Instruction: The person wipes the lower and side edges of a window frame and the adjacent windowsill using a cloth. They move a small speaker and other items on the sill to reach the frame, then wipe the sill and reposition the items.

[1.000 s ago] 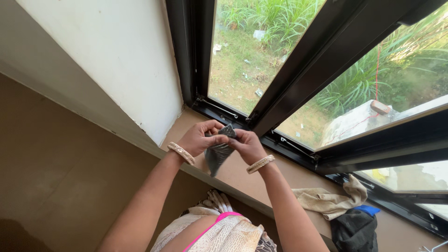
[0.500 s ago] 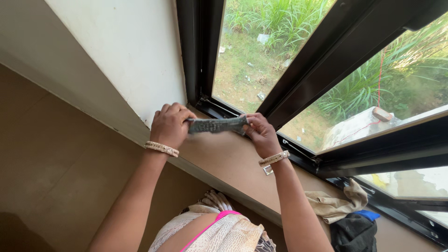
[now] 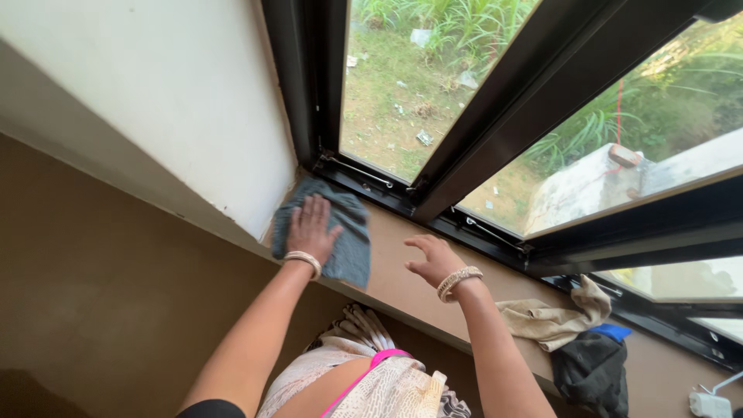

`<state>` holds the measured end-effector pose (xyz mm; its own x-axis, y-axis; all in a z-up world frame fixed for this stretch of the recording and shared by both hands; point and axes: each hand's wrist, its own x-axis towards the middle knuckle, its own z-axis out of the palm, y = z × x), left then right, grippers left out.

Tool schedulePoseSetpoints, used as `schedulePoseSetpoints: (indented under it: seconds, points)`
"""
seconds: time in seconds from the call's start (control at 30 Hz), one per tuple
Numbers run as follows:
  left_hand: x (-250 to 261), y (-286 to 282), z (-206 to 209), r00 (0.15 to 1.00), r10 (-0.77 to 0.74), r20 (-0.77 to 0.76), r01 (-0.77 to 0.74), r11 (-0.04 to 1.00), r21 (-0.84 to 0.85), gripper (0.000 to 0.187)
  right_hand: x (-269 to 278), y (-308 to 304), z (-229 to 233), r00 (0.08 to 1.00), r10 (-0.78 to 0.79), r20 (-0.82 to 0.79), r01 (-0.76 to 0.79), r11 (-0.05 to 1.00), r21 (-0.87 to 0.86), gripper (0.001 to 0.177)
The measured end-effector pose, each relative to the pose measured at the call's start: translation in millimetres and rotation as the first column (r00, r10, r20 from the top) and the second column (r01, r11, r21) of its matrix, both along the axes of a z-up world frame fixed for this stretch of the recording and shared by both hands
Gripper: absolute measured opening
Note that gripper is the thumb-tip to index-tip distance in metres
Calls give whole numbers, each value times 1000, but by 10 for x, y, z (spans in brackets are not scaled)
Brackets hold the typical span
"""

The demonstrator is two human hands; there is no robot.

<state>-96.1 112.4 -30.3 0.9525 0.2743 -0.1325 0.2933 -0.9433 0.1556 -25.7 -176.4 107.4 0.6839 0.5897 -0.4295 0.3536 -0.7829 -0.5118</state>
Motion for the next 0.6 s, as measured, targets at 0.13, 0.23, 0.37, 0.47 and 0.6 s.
schedulePoseSetpoints:
  seconds: [0.13,0.23,0.37,0.47,0.6]
  points:
    - [22,239,-110,972,183,149,-182,983,-21,83,-23,-361,-409,958,-173,231,226,947,-229,65]
    - [99,197,-67,972,186,146,-194,980,38,84,-66,-475,-652,895,-220,388,322,921,-220,64]
    - [339,103,89,979,185,85,-192,979,74,85,-221,-511,-720,868,-301,396,390,905,-167,49]
    - [439,-108,203,982,191,8,-190,971,144,88,-327,-499,-651,838,-377,394,447,889,-99,36]
    - [441,-516,300,989,70,-127,-51,987,151,85,-365,-539,-627,781,-480,400,513,858,29,20]
